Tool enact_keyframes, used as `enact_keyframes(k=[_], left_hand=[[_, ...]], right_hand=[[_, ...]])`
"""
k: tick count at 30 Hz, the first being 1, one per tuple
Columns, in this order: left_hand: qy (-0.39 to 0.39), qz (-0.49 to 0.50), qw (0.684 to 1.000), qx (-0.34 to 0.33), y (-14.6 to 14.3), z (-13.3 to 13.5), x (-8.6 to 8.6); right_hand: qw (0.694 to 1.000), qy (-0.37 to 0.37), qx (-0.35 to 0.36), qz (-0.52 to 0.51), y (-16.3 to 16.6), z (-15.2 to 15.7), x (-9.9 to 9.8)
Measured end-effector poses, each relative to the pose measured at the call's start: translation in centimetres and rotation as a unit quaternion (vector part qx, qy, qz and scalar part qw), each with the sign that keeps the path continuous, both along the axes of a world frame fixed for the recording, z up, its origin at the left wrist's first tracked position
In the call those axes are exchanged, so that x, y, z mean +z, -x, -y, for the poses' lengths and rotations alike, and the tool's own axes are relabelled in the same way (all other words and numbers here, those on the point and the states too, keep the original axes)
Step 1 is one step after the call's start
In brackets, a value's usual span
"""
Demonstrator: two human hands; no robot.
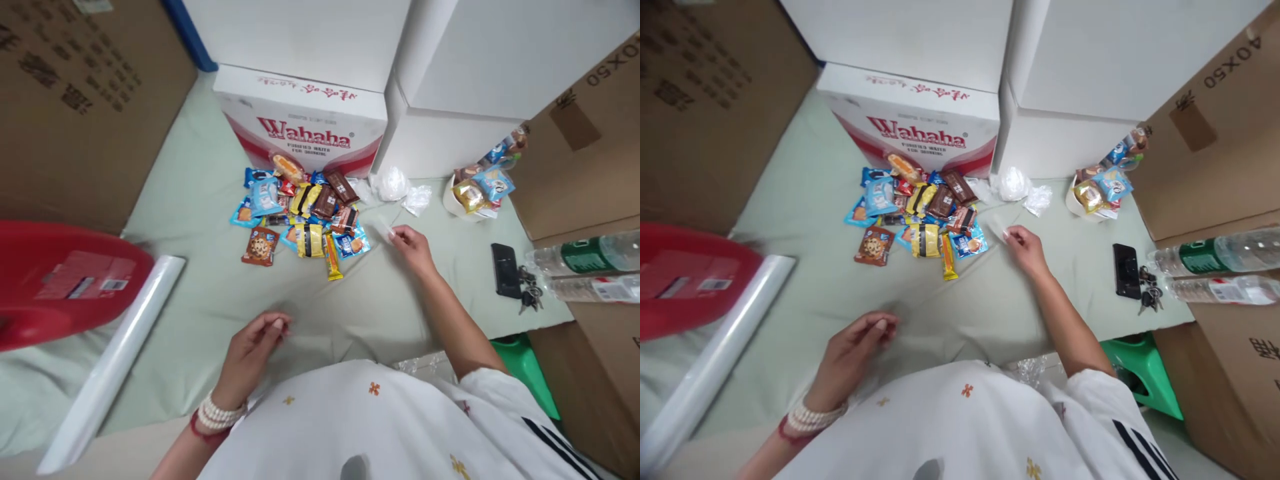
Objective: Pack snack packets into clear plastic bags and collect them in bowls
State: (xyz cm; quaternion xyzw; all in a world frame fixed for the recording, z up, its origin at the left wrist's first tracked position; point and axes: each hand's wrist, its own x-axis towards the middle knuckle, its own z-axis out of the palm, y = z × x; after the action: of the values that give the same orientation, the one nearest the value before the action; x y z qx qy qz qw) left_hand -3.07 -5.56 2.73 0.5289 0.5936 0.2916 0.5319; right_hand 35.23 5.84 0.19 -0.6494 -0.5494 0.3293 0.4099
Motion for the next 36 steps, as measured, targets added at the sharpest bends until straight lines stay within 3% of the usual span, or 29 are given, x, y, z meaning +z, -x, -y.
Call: enact_keyframes(k=[4, 8, 12, 15, 19, 23, 25, 27, 29, 31, 33, 36], left_hand=[[0.101, 0.135, 0.985, -0.026, -3.5, -1.8, 0.1], [0.214, 0.259, 0.94, -0.054, -8.1, -4.1, -0.3], [0.206, 0.282, 0.936, -0.042, -10.4, -5.3, -1.2], [0.187, 0.299, 0.936, -0.003, -10.1, -5.1, -2.1], [0.172, 0.294, 0.939, 0.042, -8.5, -4.2, -2.8], [0.13, 0.276, 0.95, 0.062, -7.5, -3.4, -2.8], [0.109, 0.265, 0.957, 0.05, -7.5, -3.3, -2.4], [0.093, 0.258, 0.962, 0.021, -7.6, -3.1, -2.0], [0.075, 0.251, 0.965, -0.012, -7.8, -3.0, -1.6], [0.062, 0.243, 0.968, -0.031, -7.8, -2.9, -1.6], [0.065, 0.244, 0.967, -0.021, -7.5, -2.8, -1.8], [0.083, 0.259, 0.961, 0.045, -6.6, -2.7, -2.7]], right_hand=[[0.994, 0.035, 0.021, -0.106, 2.3, 6.2, 1.5], [0.994, 0.0, 0.075, -0.077, 5.3, 9.5, 2.1], [0.994, -0.033, 0.096, -0.048, 7.3, 10.7, 1.5], [0.99, 0.005, -0.006, -0.137, 8.0, 11.3, 0.5], [0.949, 0.091, -0.112, -0.281, 7.7, 11.6, -0.7], [0.964, 0.074, -0.152, -0.207, 7.0, 11.5, -0.4], [0.976, 0.059, -0.138, -0.157, 7.4, 11.4, 0.6], [0.98, 0.082, -0.057, -0.17, 8.5, 11.2, 1.8], [0.967, 0.122, 0.046, -0.22, 10.3, 10.8, 2.5], [0.948, 0.149, 0.099, -0.262, 11.9, 10.3, 2.7], [0.94, 0.157, 0.088, -0.29, 12.9, 9.8, 2.3], [0.927, 0.15, 0.022, -0.343, 12.9, 9.6, 1.5]])
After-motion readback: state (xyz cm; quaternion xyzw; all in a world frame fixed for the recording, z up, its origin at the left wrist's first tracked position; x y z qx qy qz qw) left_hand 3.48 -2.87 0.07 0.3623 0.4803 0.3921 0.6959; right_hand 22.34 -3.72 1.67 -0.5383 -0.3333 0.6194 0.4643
